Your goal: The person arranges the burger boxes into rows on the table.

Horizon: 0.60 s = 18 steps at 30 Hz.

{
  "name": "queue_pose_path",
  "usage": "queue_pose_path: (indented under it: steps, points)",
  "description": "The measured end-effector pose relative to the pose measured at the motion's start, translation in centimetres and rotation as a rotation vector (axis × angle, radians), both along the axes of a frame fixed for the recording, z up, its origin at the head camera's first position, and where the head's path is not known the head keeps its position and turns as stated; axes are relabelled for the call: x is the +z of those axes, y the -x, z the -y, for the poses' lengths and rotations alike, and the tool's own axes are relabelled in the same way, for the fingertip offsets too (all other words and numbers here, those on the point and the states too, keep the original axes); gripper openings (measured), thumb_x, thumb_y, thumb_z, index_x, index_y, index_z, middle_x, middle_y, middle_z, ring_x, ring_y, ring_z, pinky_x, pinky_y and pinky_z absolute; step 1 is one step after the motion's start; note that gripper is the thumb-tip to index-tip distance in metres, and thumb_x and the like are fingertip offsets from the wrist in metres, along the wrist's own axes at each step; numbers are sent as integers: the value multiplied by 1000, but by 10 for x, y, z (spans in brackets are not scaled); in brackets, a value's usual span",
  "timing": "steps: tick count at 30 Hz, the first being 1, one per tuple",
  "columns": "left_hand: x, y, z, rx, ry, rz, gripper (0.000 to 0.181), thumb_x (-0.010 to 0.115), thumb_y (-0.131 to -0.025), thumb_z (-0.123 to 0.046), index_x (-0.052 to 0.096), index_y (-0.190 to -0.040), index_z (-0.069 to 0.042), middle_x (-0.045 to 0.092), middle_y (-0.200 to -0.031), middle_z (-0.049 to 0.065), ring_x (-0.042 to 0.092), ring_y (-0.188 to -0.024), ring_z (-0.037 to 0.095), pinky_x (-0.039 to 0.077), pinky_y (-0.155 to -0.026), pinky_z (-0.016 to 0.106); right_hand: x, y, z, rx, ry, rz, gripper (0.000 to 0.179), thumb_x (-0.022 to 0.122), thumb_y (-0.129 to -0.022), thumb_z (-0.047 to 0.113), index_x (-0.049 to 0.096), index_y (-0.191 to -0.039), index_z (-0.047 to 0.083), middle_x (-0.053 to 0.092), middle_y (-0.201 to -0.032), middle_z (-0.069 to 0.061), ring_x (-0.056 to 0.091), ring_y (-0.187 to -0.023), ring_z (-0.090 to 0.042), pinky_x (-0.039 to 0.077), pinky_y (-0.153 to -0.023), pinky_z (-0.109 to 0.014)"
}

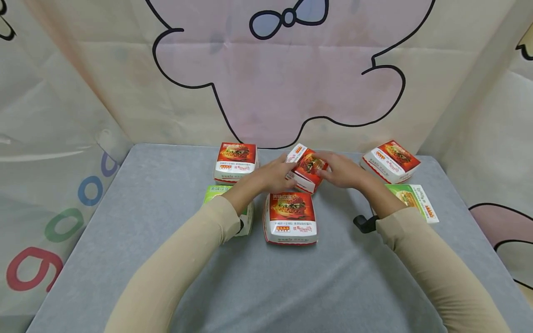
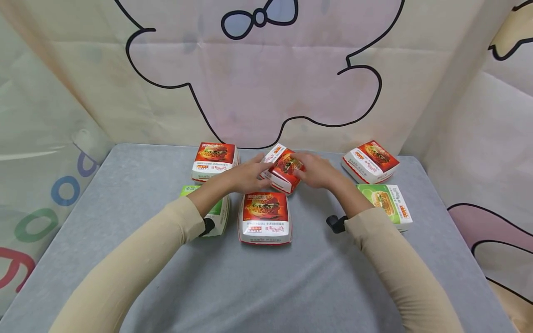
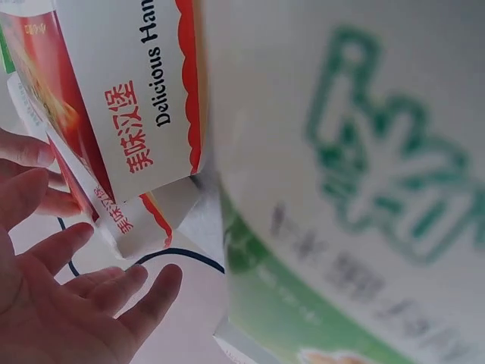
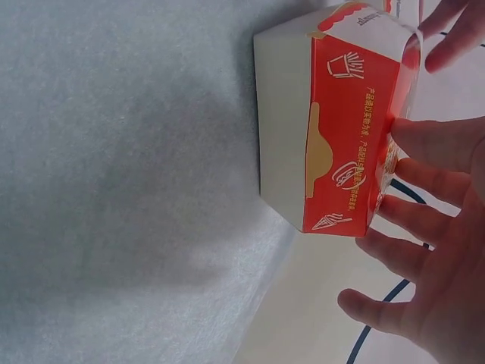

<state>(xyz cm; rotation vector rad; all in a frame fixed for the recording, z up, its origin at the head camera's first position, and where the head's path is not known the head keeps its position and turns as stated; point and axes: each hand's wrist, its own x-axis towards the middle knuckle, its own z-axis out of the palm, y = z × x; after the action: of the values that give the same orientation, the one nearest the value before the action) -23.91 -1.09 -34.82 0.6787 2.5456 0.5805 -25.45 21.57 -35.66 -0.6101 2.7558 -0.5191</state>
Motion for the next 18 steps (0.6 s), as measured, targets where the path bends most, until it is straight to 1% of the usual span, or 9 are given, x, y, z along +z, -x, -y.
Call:
queue_pose_path:
  steps: [5, 10, 12, 15, 18]
  points:
    - [0, 0, 0, -11, 17, 13, 61, 53, -103, -35, 33, -157, -17, 13, -166, 12, 23, -149, 27, 29, -116, 45, 0, -1, 2, -9, -10, -22, 55, 59, -99, 13, 41, -150, 2, 37, -153, -25, 33, -141, -44, 30, -109, -63]
    - [-1, -1, 1, -18, 12, -6, 61, 54, -102, -34, 33, -156, -14, 19, -164, 15, 28, -147, 29, 30, -115, 44, 1, -5, 6, -71, -82, -112, 58, 63, -97, 21, 43, -149, 6, 41, -150, -24, 38, -137, -45, 31, -105, -69]
    - [-2, -1, 0, -28, 17, -22, 61, 54, -102, -34, 34, -156, -12, 21, -163, 16, 30, -146, 30, 31, -115, 43, 3, -8, 8, -95, -103, -144, 60, 65, -96, 25, 43, -148, 6, 42, -148, -24, 41, -134, -45, 32, -103, -68]
    - [-3, -2, -1, -45, 32, -45, 61, 53, -102, -35, 36, -155, -10, 21, -163, 17, 29, -146, 31, 30, -116, 42, 5, -11, 9, -121, -104, -167, 62, 67, -95, 30, 44, -147, 7, 43, -147, -23, 46, -130, -44, 38, -100, -66]
    - [-3, -2, -3, -49, 43, -51, 61, 53, -102, -36, 36, -154, -9, 21, -163, 16, 28, -147, 31, 29, -116, 43, 5, -13, 11, -140, -102, -158, 63, 68, -93, 34, 46, -146, 7, 44, -146, -24, 50, -124, -45, 42, -95, -64]
